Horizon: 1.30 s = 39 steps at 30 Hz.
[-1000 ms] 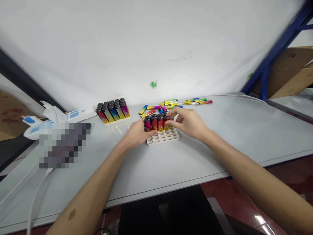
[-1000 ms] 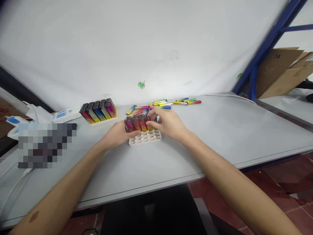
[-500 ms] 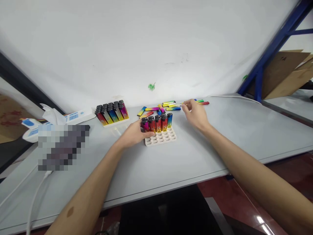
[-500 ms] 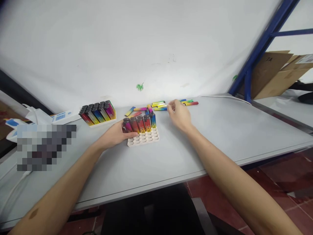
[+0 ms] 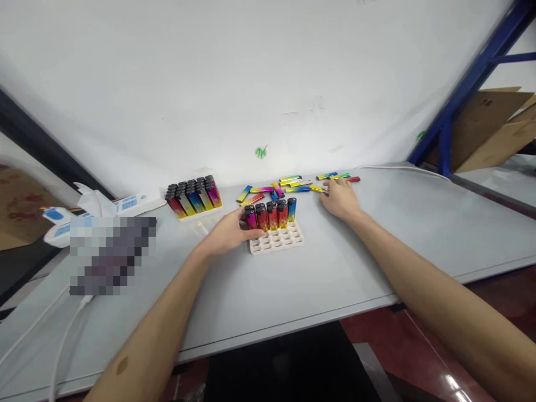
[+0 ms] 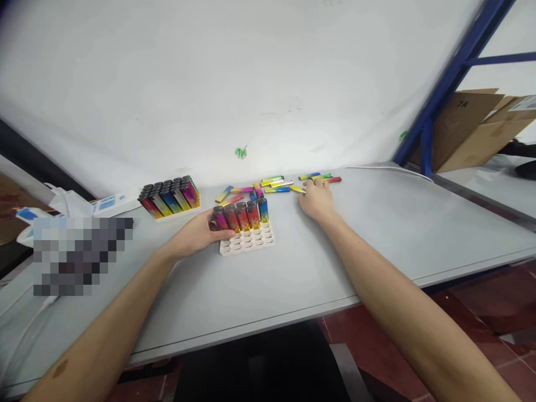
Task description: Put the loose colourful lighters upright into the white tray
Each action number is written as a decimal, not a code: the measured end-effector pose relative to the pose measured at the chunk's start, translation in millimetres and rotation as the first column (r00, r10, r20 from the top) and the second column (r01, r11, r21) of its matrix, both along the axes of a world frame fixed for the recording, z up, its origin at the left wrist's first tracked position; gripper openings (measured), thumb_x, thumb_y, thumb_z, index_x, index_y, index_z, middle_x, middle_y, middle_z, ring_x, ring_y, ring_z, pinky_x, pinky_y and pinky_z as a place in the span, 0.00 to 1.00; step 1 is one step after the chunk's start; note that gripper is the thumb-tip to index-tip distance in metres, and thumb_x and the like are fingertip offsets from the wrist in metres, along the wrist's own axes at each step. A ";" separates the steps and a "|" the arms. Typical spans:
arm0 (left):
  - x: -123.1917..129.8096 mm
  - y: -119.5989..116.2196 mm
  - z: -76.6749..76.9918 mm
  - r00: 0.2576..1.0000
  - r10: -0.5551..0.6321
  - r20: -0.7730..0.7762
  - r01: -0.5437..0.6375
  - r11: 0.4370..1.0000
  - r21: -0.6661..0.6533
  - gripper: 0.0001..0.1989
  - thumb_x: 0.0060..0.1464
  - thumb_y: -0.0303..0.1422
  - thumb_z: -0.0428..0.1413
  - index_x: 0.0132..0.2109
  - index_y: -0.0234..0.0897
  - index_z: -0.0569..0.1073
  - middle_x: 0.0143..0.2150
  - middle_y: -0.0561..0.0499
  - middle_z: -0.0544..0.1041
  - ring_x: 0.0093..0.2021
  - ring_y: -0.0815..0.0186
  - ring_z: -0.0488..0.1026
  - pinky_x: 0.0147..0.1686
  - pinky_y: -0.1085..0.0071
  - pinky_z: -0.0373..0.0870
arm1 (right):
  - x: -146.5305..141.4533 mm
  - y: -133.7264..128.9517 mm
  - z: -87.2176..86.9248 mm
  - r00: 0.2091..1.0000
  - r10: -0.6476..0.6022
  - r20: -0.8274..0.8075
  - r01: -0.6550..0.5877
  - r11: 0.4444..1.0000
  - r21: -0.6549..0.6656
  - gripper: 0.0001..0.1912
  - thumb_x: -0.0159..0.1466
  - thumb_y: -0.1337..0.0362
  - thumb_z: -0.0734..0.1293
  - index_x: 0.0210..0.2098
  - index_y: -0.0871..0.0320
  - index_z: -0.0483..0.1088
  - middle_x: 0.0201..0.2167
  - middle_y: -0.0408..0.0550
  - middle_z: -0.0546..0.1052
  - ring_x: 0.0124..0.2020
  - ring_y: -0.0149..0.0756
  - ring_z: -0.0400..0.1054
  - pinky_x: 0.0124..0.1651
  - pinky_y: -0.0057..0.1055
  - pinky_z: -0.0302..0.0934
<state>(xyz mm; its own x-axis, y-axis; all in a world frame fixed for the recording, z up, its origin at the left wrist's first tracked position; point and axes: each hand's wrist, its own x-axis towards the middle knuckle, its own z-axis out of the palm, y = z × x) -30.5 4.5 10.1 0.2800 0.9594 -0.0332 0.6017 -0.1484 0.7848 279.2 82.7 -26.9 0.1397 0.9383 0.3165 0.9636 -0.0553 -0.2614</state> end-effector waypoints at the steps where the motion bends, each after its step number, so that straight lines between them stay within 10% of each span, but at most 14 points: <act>1: -0.3 0.1 0.1 1.000 -0.002 0.000 0.002 1.000 0.000 0.28 0.48 0.40 0.66 0.55 0.38 0.72 0.55 0.47 0.80 0.52 0.53 0.78 0.51 0.60 0.75 | -0.7 -2.3 0.9 1.000 -0.021 -0.008 0.021 1.000 -0.008 0.25 0.65 0.61 0.62 0.60 0.65 0.69 0.59 0.67 0.68 0.61 0.58 0.61 0.59 0.48 0.57; 11: -7.8 2.5 -1.3 0.997 -0.036 -0.065 0.039 0.999 0.032 0.24 0.49 0.39 0.63 0.52 0.37 0.72 0.49 0.47 0.81 0.45 0.56 0.78 0.44 0.63 0.75 | 5.1 -8.8 16.8 0.961 -0.034 -0.274 0.028 0.999 -0.026 0.11 0.60 0.61 0.70 0.40 0.59 0.72 0.48 0.58 0.77 0.52 0.53 0.69 0.53 0.45 0.62; 21: -7.2 3.2 -3.0 0.995 -0.041 -0.095 0.045 0.998 0.050 0.23 0.50 0.40 0.60 0.52 0.37 0.71 0.47 0.48 0.81 0.43 0.57 0.78 0.42 0.64 0.74 | -20.6 -21.0 28.4 0.421 0.244 -0.874 -0.242 0.958 0.151 0.11 0.62 0.59 0.69 0.38 0.53 0.62 0.29 0.41 0.73 0.28 0.32 0.69 0.32 0.32 0.68; 27: -7.7 4.3 -3.4 0.995 -0.049 -0.091 0.054 0.997 0.050 0.23 0.50 0.40 0.60 0.52 0.36 0.71 0.46 0.48 0.80 0.43 0.57 0.77 0.41 0.65 0.73 | -30.9 -29.6 31.8 0.413 0.217 -0.885 -0.281 0.954 0.103 0.09 0.66 0.56 0.66 0.39 0.51 0.62 0.24 0.37 0.68 0.18 0.25 0.55 0.18 0.23 0.48; 39: -7.9 4.8 -6.2 0.996 -0.032 -0.085 0.037 0.998 0.057 0.24 0.49 0.39 0.61 0.53 0.36 0.72 0.47 0.48 0.81 0.43 0.56 0.78 0.40 0.65 0.74 | -37.7 -34.8 31.4 0.410 0.267 -0.872 -0.371 0.922 0.108 0.15 0.70 0.50 0.61 0.39 0.56 0.67 0.33 0.46 0.72 0.28 0.31 0.68 0.25 0.25 0.63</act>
<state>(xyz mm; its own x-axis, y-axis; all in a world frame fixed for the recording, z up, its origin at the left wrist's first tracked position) -38.4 9.3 3.8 0.3113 0.9503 -0.0023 0.6589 -0.2141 0.7211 241.5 47.9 4.6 -0.0268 0.9911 0.1305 0.1973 0.1332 -0.9713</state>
